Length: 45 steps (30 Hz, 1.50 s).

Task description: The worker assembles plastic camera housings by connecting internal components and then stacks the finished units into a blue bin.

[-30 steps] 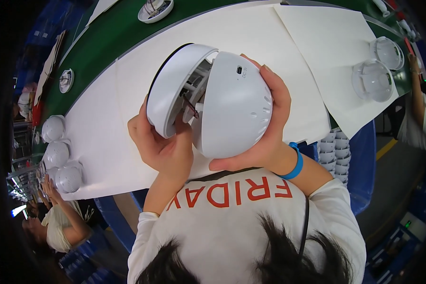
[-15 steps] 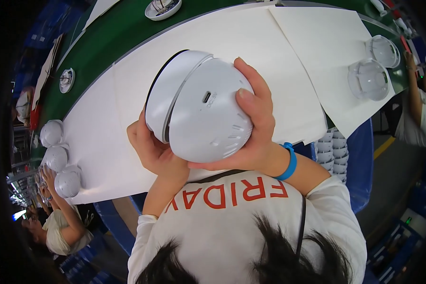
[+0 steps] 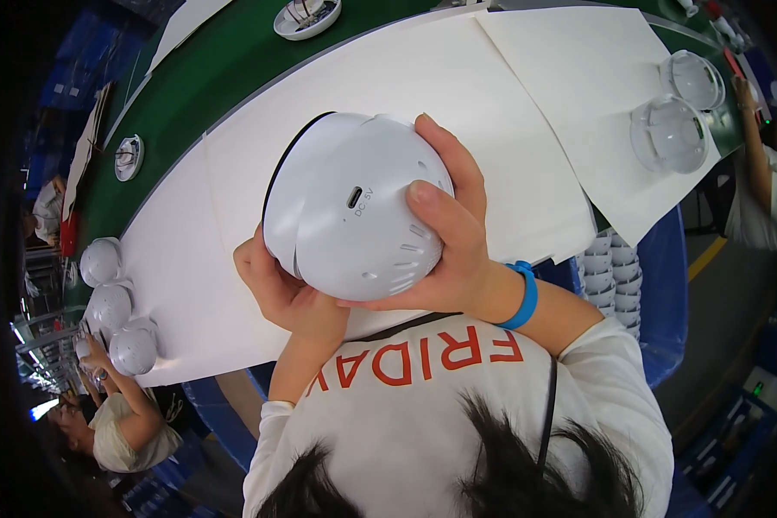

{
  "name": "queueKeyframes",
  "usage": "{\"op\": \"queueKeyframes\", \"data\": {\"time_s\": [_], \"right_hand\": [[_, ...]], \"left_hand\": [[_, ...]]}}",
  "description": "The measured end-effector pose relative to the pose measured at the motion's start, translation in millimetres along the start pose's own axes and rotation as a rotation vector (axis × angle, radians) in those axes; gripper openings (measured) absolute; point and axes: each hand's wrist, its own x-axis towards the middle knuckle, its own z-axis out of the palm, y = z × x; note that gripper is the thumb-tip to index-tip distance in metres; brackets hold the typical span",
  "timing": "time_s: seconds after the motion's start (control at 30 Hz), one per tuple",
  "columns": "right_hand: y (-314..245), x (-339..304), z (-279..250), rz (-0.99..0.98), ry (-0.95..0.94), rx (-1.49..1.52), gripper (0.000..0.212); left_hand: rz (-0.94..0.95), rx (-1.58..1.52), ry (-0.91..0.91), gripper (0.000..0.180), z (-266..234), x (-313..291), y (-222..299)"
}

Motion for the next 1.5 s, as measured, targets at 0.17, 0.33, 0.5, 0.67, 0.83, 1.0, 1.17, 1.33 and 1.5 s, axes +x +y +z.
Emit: {"op": "queueKeyframes", "data": {"time_s": [0.17,0.33,0.5,0.67,0.83,1.0,1.17,1.33,1.5], "right_hand": [[-4.7,-2.3,4.8,0.027,0.002,-0.013,0.102],[-7.5,-4.0,9.6,0.010,0.027,-0.013,0.099],[-5.8,-8.6,14.1,-0.017,0.026,0.014,0.096],[2.8,-16.8,10.2,-0.016,-0.004,0.059,0.094],[1.7,-8.3,9.6,-0.037,0.002,0.044,0.096],[-2.5,-2.1,5.6,-0.037,-0.029,0.072,0.100],[-6.4,0.5,-0.6,0.007,-0.115,0.194,0.108],[-11.5,-0.5,-7.3,0.255,-0.220,0.353,0.116],[-19.3,8.8,-7.2,0.513,-0.356,0.414,0.116]], "left_hand": [[0.007,-0.029,0.017,0.060,-2.7,-0.6,-1.8],[0.004,0.018,-0.013,0.063,-9.8,-1.9,-1.2],[-0.001,-0.021,0.006,0.062,-13.1,-3.2,-4.1],[0.030,0.028,-0.029,0.061,-15.4,-2.8,-3.2],[0.121,0.059,-0.098,0.063,-19.7,2.0,-4.5],[0.147,0.011,-0.223,0.068,-26.1,9.9,-3.0],[0.066,-0.379,-0.452,0.074,-37.8,10.9,0.9],[-0.110,-0.572,-0.578,0.093,-45.9,24.0,-6.8],[-0.530,-0.848,-0.488,0.114,-41.0,28.9,-6.5]]}}
